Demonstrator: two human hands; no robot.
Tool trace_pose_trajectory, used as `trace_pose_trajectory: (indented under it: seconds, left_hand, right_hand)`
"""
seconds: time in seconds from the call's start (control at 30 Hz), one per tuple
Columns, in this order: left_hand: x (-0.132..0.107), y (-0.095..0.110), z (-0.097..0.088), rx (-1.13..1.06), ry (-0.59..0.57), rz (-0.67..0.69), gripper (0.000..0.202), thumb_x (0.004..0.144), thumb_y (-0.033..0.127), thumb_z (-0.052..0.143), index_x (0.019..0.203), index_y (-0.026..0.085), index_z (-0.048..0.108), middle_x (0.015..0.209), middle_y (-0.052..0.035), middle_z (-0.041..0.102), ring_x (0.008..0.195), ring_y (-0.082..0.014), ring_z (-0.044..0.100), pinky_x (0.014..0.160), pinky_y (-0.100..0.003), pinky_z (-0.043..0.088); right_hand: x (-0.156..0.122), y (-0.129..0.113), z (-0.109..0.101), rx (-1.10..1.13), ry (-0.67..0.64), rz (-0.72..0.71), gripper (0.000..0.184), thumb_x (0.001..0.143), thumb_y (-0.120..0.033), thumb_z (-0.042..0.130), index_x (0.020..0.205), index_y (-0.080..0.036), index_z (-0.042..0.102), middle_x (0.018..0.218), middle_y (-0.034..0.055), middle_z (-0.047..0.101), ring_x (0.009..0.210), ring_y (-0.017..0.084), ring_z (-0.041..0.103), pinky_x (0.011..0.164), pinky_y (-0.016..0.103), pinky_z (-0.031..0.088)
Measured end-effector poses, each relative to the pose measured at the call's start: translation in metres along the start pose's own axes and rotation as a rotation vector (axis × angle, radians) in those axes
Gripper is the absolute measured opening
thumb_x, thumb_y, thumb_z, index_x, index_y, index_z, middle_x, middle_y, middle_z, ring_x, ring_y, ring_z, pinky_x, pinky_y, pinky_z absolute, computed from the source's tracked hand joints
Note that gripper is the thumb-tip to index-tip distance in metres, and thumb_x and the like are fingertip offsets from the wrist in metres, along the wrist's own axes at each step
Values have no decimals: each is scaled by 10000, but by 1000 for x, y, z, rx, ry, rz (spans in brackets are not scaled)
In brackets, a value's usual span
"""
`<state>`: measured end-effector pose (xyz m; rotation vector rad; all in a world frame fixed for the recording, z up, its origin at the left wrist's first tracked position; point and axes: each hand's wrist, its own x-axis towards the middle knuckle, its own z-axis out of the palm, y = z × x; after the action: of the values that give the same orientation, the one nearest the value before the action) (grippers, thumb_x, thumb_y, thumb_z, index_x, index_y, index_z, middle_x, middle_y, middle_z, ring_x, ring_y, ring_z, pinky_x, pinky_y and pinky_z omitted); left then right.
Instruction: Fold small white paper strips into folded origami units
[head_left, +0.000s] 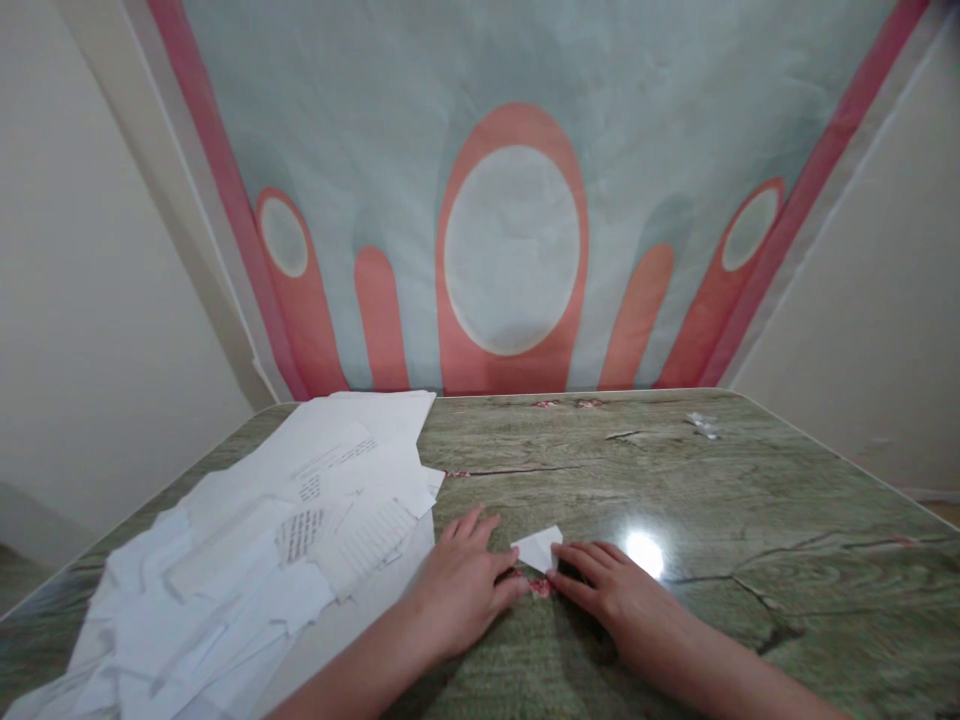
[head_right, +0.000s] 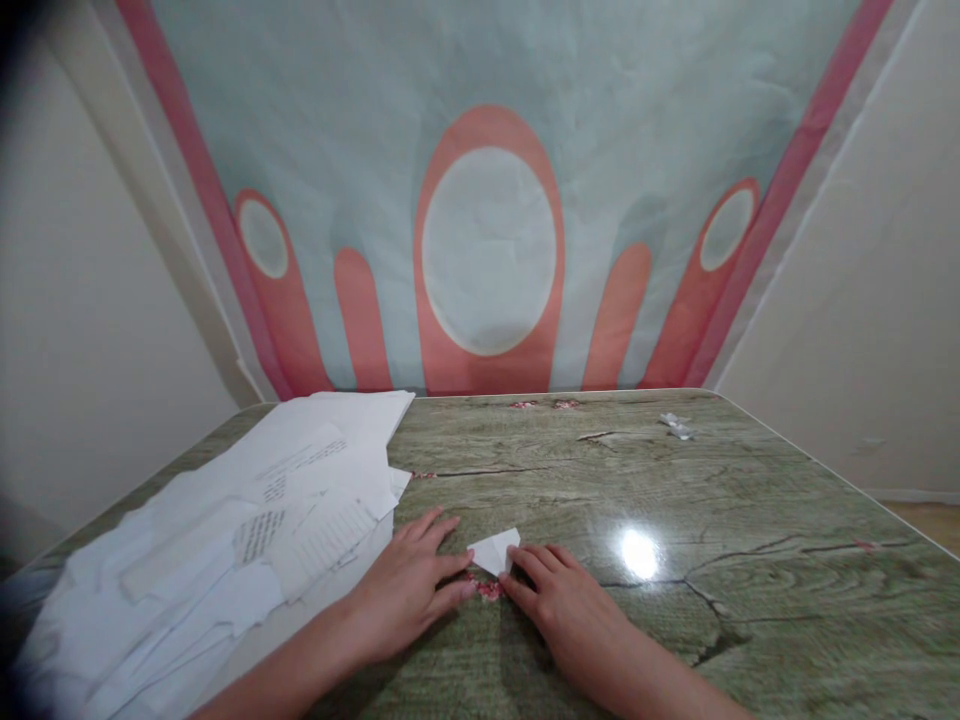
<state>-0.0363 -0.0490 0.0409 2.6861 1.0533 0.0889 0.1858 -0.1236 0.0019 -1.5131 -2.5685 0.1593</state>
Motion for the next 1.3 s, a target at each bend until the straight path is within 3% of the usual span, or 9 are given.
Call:
trace_pose_trajectory:
  seconds: [0.13, 0.23, 0.6, 1.3]
  left_hand:
    - [11, -1, 16, -162, 111, -2, 207, 823, 330, 570, 997, 254, 654, 1152, -55, 555, 1111, -244, 464, 939, -370, 352]
    - [19, -1, 25, -265, 178, -60, 193, 788, 278, 605, 972, 222, 621, 1020, -42, 562, 988, -209, 503, 862, -321, 387]
    - [27, -1, 38, -210, 263, -138, 191, 751, 318, 646, 882, 209, 560, 922, -20, 532, 919, -211, 485, 795, -314, 379]
    - [32, -5, 41, -308, 273, -179, 186, 672, 255, 685, 823, 206, 589, 871, -7, 557, 880, -199, 519, 777, -309, 390]
  right_hand:
    - [0, -3, 1, -14, 21, 14, 445, 827, -138, 489, 1256, -255, 512, 1302, 95, 509, 1154, 268, 462, 949, 437, 381]
    - [0, -6, -1, -19, 42, 15, 433, 825, -143, 503, 1246, -241, 525, 1293, 100, 518, 1144, 266, 471, 951, 430, 385]
    - [3, -10, 5, -67, 169, -11, 368, 833, -104, 539, 1179, -226, 566, 1157, 99, 590, 1057, 243, 509, 897, 395, 419]
    - [11, -7, 6, 69, 169, 39, 378, 851, -82, 484, 1173, -262, 566, 1054, 63, 588, 947, 200, 510, 814, 344, 416]
